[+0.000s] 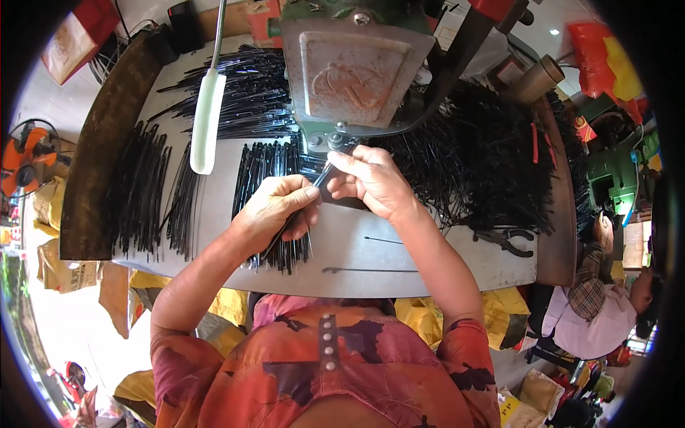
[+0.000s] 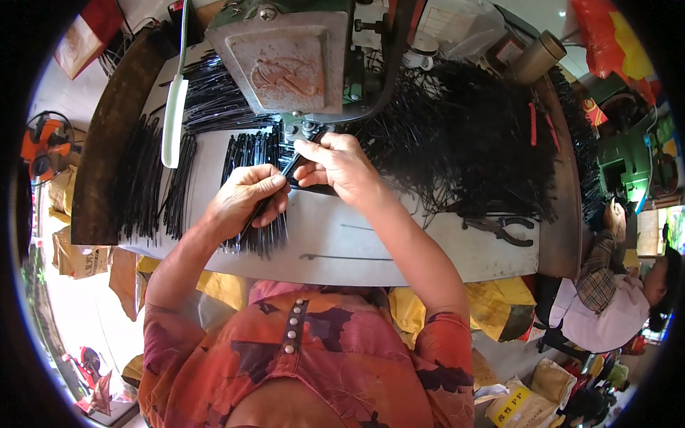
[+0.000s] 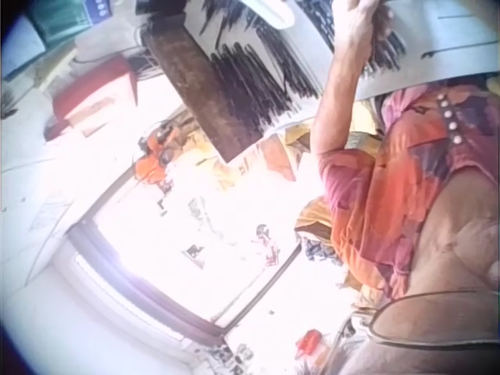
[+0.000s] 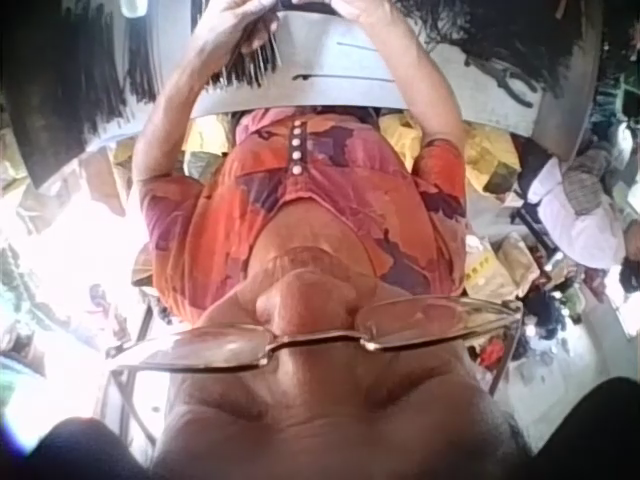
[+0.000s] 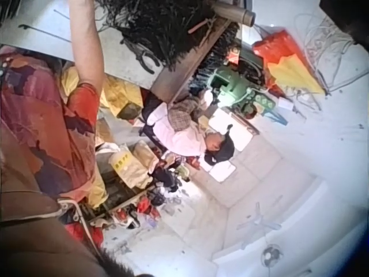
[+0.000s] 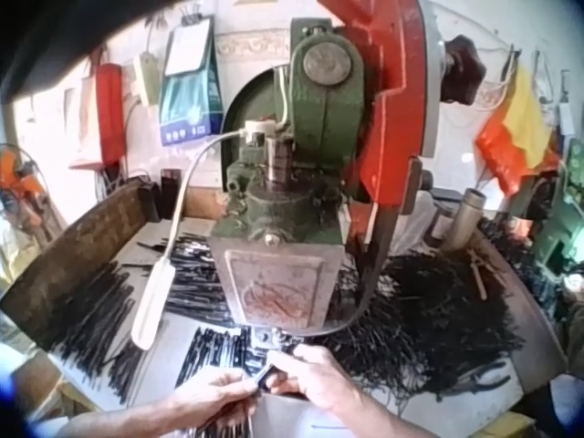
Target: The person repeatedly takes black plastic pieces and thin metal rods, aligns them together under a press machine to join them, and places the assembled components on the table.
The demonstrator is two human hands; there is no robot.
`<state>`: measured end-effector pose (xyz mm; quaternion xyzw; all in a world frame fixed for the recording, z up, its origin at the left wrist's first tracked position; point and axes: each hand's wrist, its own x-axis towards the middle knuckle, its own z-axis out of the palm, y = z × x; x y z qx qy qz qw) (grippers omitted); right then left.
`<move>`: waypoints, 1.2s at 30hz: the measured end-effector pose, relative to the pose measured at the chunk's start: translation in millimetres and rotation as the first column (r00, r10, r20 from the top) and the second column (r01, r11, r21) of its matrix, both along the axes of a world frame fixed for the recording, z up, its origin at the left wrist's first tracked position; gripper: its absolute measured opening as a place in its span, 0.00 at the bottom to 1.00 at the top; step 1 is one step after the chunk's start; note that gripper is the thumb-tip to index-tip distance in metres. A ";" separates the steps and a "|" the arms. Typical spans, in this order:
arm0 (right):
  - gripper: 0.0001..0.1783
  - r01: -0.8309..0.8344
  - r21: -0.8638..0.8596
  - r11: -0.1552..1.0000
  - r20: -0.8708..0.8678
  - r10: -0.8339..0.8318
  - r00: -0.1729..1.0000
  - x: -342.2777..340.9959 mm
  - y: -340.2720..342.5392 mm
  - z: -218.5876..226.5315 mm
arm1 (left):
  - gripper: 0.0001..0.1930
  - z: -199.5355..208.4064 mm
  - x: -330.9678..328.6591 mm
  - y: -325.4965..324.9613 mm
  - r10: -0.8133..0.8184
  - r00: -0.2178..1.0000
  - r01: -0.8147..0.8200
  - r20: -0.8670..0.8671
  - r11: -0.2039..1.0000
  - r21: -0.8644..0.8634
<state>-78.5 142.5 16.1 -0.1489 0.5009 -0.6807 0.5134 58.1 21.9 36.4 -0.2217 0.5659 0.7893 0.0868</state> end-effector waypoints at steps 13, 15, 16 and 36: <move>0.09 0.455 -0.190 0.870 0.141 -0.434 0.890 -26.4 12.2 -14.8 | 0.20 -12.7 -16.9 27.3 0.002 0.870 -0.391 -0.493 0.610 -0.689; 0.09 0.480 -0.222 0.848 0.190 -0.446 0.875 -25.4 10.7 -15.7 | 0.10 -7.7 -25.6 19.7 0.263 0.958 -0.267 -0.117 0.963 -0.020; 0.10 0.449 -0.193 0.873 0.158 -0.424 0.892 -26.2 10.7 -16.0 | 0.09 -9.6 -31.2 14.7 0.307 0.948 -0.297 -0.084 0.948 0.119; 0.08 0.511 -0.218 0.831 0.209 -0.472 0.857 -20.1 0.1 -15.7 | 0.09 -37.4 -63.6 -14.0 0.490 0.851 -0.422 -0.191 0.853 0.307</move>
